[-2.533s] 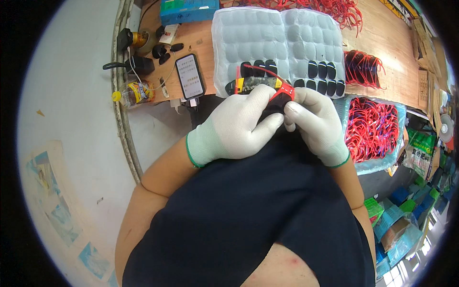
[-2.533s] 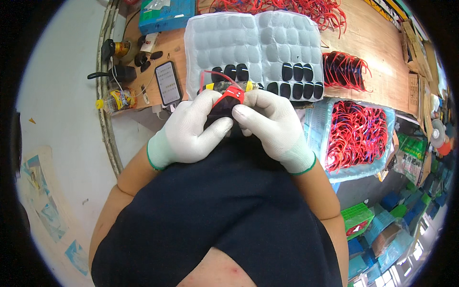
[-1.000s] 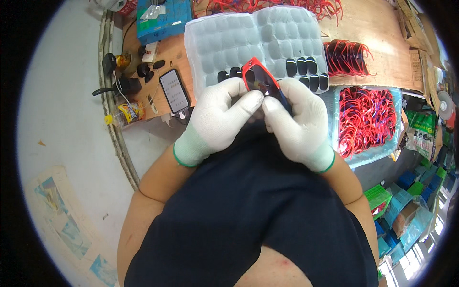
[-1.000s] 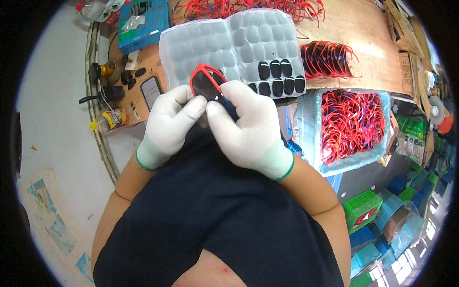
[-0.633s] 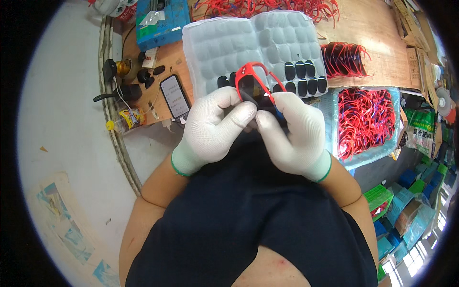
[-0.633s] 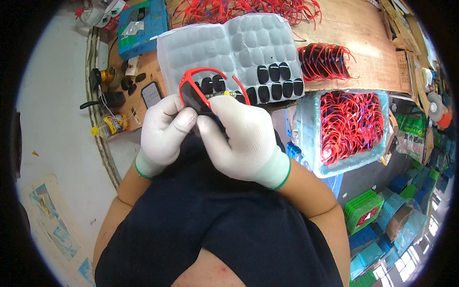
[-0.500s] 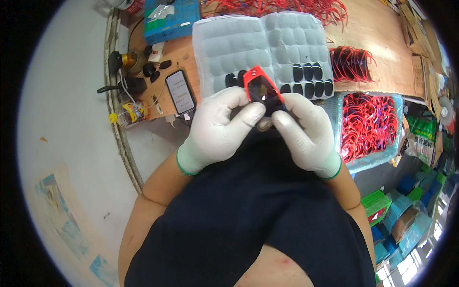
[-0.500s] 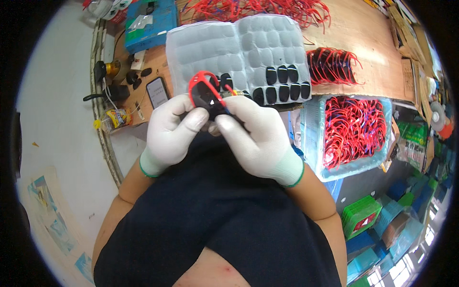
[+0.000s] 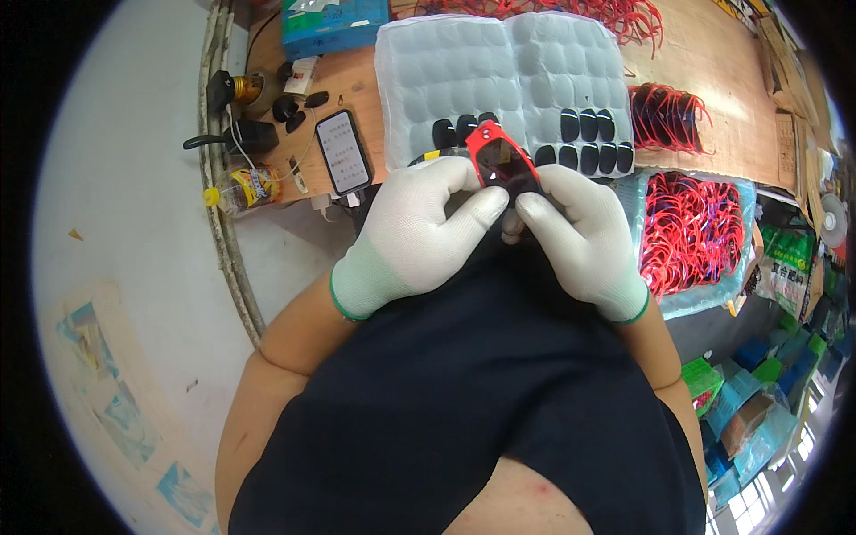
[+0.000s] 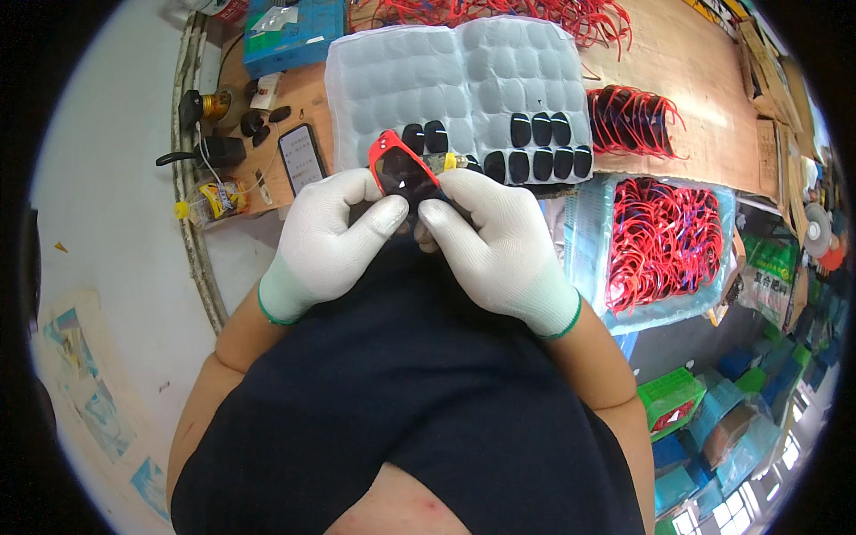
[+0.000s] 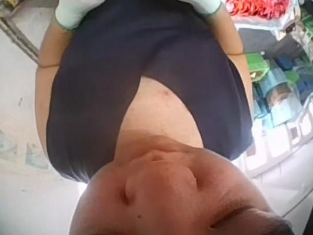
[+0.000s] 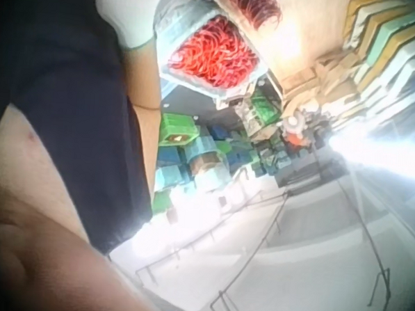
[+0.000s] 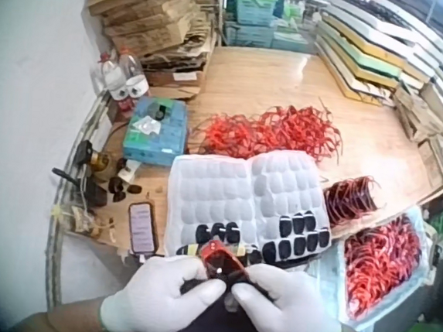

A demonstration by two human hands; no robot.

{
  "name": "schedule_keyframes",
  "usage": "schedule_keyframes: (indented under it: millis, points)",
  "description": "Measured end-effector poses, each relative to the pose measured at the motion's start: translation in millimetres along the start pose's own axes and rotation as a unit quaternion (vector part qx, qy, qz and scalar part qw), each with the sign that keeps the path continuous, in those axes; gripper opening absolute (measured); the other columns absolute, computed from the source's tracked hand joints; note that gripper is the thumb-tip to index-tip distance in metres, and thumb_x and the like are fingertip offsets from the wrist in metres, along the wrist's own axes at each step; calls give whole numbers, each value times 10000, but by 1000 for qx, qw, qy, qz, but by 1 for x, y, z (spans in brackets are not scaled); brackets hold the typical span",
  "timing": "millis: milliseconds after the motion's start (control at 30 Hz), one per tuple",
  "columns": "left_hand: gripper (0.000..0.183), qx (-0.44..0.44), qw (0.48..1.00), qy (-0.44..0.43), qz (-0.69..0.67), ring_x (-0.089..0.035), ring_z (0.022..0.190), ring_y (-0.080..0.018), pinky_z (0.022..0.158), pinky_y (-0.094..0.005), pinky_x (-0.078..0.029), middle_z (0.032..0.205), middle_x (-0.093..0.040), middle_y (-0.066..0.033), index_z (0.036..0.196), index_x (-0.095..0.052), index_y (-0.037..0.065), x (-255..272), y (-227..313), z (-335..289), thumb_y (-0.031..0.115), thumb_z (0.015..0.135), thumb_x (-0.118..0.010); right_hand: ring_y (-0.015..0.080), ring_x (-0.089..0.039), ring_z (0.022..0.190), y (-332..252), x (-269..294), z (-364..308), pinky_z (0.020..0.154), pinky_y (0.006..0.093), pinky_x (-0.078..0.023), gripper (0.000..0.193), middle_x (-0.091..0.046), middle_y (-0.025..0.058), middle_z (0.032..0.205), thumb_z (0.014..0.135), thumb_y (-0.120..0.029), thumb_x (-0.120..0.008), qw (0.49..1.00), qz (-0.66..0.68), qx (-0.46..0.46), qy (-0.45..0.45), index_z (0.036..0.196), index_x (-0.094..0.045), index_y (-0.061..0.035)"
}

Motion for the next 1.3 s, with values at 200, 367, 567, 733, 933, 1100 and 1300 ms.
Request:
schedule_keyframes:
  millis: [200, 367, 567, 733, 933, 1100, 1300]
  points:
    - [193, 26, 995, -5, -97, -649, 805, -96, 753, -273, -522, 859, -707, -51, 975, -693, -18, -2, 4, 1, 164, 1005, -638, 95, -657, 774, 6, -3, -1, 736, 255, -554, 169, -678, 63, 864, 1030, -81, -565, 997, 75, 5, -10, 1109, -629, 54]
    - [192, 20, 991, -4, -131, -676, 800, -107, 756, -278, -540, 855, -719, -67, 948, -681, -22, -6, 4, 2, 149, 1014, -621, 93, -657, 775, 4, -7, -3, 741, 254, -554, 147, -679, 54, 879, 1038, -89, -556, 989, 148, -21, 13, 1076, -620, 38]
    - [184, 39, 994, 13, -103, -681, 785, -100, 743, -271, -545, 825, -723, -65, 942, -674, -25, -11, 2, 3, 136, 1012, -619, 116, -671, 680, -1, -11, -2, 649, 272, -548, 126, -681, 67, 782, 1013, -85, -570, 996, 67, -17, 61, 1010, -623, 29]
    - [200, 13, 987, 9, -160, -690, 741, -106, 690, -267, -538, 779, -727, -71, 908, -679, -20, -13, 9, -5, 149, 1003, -628, 283, -672, 560, -12, -14, -14, 520, 355, -495, 57, -600, 144, 631, 912, -43, -650, 978, -108, 118, 136, 927, -613, -3]
    - [196, -47, 992, -10, -120, -668, 718, -109, 674, -275, -520, 772, -708, -58, 865, -687, 4, -6, -2, -4, 163, 975, -655, 366, -652, 592, -17, -11, -15, 536, 419, -510, 90, -595, 153, 656, 875, -59, -692, 950, -215, 193, 117, 919, -618, -33]
    - [181, -38, 980, -46, -192, -637, 815, -112, 783, -284, -509, 876, -685, -40, 961, -691, 14, 0, -12, -6, 175, 997, -614, 363, -671, 657, -22, -9, -13, 587, 428, -523, 111, -626, 160, 722, 875, -58, -693, 951, -208, 216, 78, 971, -646, -29]
    - [300, -10, 966, -59, -252, -664, 981, -169, 896, -325, -534, 1061, -692, -107, 1121, -657, -31, 3, -20, -9, 244, 1019, -598, 340, -648, 617, -23, -6, -11, 565, 429, -506, 131, -615, 131, 700, 835, -56, -717, 917, -277, 283, 54, 949, -657, -30]
Point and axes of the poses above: each hand's wrist, its own z-axis towards the middle knuckle, its own x-axis out of the back of the hand, y = z × x, the point moved 2 cm from there along z, towards the middle knuckle
